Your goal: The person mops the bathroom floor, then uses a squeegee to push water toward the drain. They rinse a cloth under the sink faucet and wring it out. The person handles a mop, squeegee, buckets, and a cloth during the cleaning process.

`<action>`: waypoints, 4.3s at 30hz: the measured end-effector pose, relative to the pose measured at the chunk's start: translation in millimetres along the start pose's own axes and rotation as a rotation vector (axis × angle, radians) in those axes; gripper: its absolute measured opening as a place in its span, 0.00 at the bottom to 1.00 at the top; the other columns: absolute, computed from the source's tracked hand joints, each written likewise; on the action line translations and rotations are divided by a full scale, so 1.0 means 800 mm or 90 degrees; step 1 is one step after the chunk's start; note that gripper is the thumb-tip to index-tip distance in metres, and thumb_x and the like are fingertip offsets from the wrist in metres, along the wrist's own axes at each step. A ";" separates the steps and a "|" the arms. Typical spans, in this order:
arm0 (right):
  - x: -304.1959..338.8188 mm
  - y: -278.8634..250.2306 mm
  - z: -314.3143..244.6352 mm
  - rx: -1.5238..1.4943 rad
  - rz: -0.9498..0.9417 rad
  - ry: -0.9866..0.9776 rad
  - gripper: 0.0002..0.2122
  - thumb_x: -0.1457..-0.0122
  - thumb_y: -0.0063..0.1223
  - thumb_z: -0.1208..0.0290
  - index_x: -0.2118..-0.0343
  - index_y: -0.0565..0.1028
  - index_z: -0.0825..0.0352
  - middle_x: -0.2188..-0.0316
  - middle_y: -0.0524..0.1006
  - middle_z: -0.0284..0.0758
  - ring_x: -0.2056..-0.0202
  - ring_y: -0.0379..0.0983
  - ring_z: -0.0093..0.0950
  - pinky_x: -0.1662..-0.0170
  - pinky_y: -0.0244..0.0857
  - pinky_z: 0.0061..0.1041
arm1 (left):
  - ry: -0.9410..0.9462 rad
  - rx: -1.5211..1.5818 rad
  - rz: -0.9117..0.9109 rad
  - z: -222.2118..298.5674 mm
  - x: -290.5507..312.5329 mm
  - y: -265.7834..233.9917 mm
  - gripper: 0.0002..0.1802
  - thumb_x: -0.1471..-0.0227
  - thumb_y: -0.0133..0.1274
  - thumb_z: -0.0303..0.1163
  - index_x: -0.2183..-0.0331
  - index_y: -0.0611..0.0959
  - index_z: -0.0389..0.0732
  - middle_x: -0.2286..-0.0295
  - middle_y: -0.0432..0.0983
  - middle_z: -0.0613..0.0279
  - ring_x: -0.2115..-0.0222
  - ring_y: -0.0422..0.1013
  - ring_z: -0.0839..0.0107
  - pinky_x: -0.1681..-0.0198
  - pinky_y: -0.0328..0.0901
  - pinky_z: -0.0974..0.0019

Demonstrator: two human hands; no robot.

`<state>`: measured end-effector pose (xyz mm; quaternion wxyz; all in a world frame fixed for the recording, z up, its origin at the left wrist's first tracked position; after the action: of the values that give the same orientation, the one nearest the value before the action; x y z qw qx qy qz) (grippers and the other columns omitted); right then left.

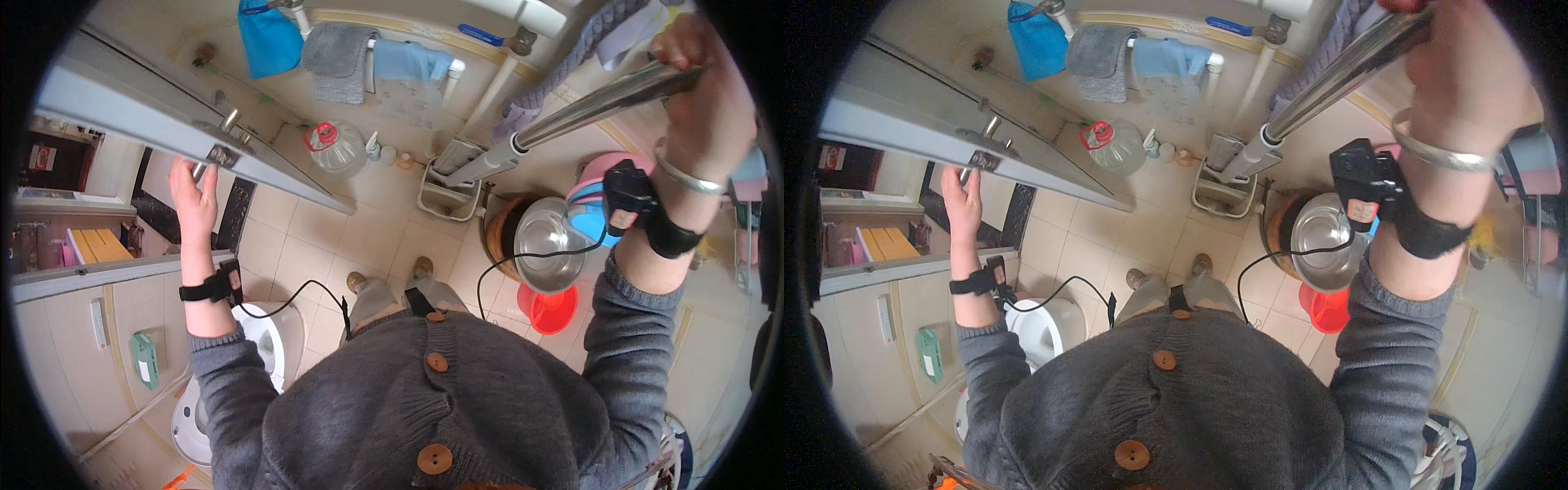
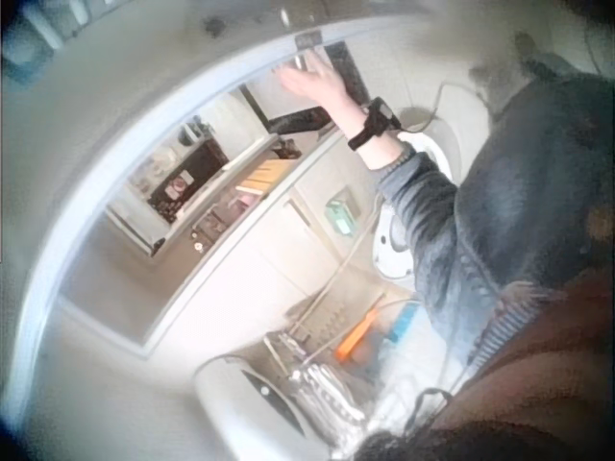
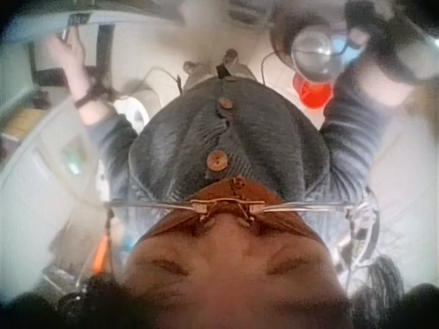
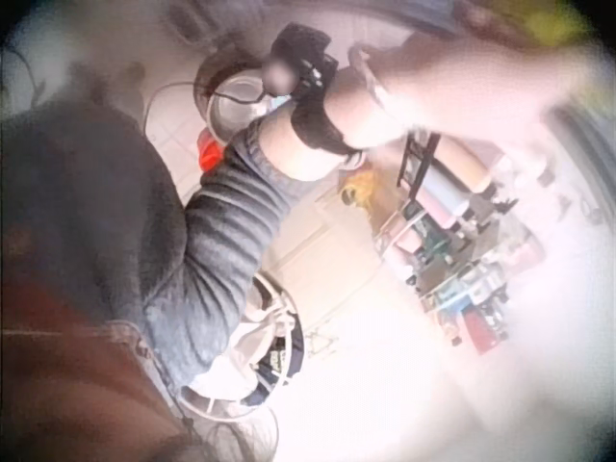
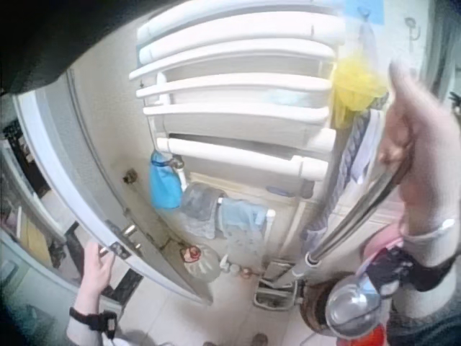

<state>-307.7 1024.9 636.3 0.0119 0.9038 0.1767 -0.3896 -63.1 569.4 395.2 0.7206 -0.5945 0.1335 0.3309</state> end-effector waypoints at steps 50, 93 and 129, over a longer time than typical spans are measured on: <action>0.072 0.989 1.007 -0.749 0.061 0.842 0.15 0.43 0.45 0.65 0.56 0.63 0.67 0.57 0.65 0.42 0.57 0.67 0.35 0.57 0.69 0.34 | -0.635 0.090 0.745 -0.251 0.330 -0.130 0.30 0.57 0.47 0.58 0.63 0.78 0.42 0.61 0.73 0.58 0.62 0.69 0.59 0.57 0.64 0.50; 0.938 0.320 0.363 0.489 -0.859 1.012 0.16 0.39 0.31 0.58 0.58 0.72 0.56 0.66 0.74 0.44 0.61 0.71 0.43 0.59 0.66 0.40 | -0.283 0.360 0.441 -0.446 0.168 -0.093 0.31 0.62 0.56 0.57 0.61 0.76 0.43 0.59 0.71 0.63 0.56 0.67 0.60 0.51 0.61 0.49; 1.277 0.246 -0.275 0.272 0.035 1.772 0.32 0.43 0.31 0.43 0.66 0.73 0.74 0.72 0.75 0.50 0.68 0.73 0.44 0.63 0.66 0.38 | 0.222 -0.035 0.142 -0.069 0.075 0.028 0.23 0.61 0.64 0.43 0.74 0.80 0.29 0.75 0.78 0.53 0.75 0.74 0.66 0.69 0.67 0.66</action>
<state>558.5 1192.6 42.8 -0.2983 0.5314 -0.0353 0.7921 -21.6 538.2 329.2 0.6287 -0.6440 0.3122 0.3041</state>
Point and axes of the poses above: each hand's wrist, its own x-axis away from the middle knuckle, its own y-axis out of the palm, z = x × y, the point moved 3 cm from there along -x, towards the middle knuckle
